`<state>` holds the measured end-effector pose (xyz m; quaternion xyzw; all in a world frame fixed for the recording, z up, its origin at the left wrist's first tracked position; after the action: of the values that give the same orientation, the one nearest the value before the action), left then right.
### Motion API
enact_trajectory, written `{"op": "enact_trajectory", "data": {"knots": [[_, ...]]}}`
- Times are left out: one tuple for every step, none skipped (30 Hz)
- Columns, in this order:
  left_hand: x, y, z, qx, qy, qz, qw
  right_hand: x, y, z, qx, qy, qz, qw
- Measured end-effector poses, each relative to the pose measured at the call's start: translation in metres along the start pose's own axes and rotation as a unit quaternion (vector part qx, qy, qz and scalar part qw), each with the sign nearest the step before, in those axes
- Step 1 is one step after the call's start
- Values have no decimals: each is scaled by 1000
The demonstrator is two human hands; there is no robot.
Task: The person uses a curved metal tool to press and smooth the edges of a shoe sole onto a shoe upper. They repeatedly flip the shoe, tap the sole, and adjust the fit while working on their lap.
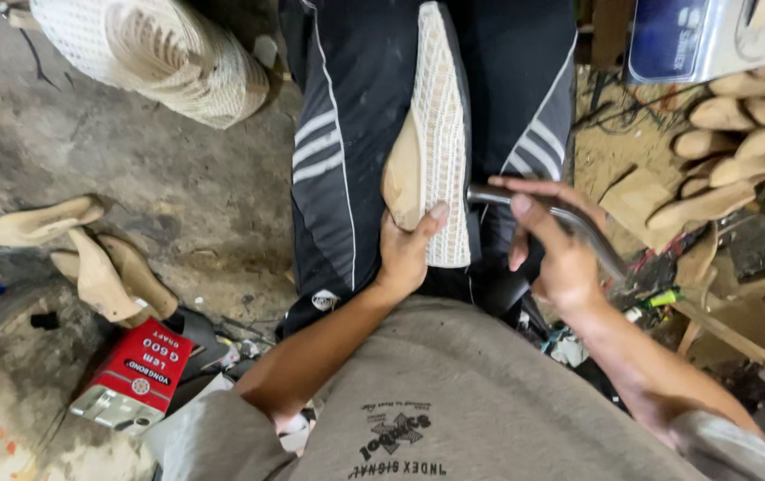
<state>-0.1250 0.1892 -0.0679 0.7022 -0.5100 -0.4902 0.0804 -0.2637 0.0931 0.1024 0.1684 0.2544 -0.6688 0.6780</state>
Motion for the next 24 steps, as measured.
{"op": "enact_trajectory", "data": {"knots": [[0,0,1,-2,0,-3,1000,2,0,2,-9,-19,-2,1000],[0,0,1,-1,2,0,1000,5,0,6,-43,-26,12,999],[-1,0,3,2,0,0,1000,7,-1,10,-76,-28,26,996],[-1,0,3,5,-1,7,1000,9,1,13,-109,-35,36,993],[-1,0,3,9,-9,1,1000,10,1,14,-18,7,15,1000],[-1,0,3,13,-15,-6,1000,12,2,14,74,47,-3,996],[-1,0,3,18,-19,-15,1000,14,3,13,165,87,-18,982],[-1,1,2,8,-16,-9,1000,16,3,16,78,44,-5,996],[-2,1,1,0,-14,-6,1000,17,4,18,-9,2,8,1000],[-2,1,0,-8,-14,-4,1000,17,6,19,-96,-38,21,994],[-4,1,0,-1,-23,-11,1000,18,7,18,-43,-13,13,999],[-5,0,0,6,-31,-14,999,17,8,18,10,7,1,1000],[-5,0,1,11,-35,-14,999,17,10,19,61,23,-9,998],[-6,0,2,11,-16,4,1000,16,12,22,33,5,-16,999],[-7,0,2,11,5,20,1000,15,13,26,6,-12,-20,1000],[-8,0,2,14,24,29,999,15,16,30,-18,-24,-21,999],[-6,-1,2,9,24,22,999,17,19,35,-81,-58,7,995],[-5,0,3,1,16,18,1000,19,19,41,-147,-88,29,985],[-4,1,2,-9,7,19,1000,21,19,46,-213,-118,47,969],[-4,5,2,-3,-8,11,1000,25,15,48,-194,-104,54,974],[-2,6,-2,8,-14,5,1000,31,11,48,-169,-96,65,979],[-2,10,-8,20,-16,-3,1000,35,5,46,-143,-93,78,982],[-4,16,-13,12,-13,1,1000,36,-2,41,-74,-66,76,992],[-10,20,-20,4,-12,3,1000,35,-7,31,-4,-36,76,996]]}}
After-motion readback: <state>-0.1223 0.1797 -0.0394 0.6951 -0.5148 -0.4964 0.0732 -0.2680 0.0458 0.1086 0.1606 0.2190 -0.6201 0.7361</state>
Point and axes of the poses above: each hand's wrist, its own x-axis towards the middle knuckle, its own y-axis out of the palm, z = x × y, the point moved 2 cm from there along x, towards the middle knuckle, and after that the axes turned 3 degrees about x, right-handed, at the moved point
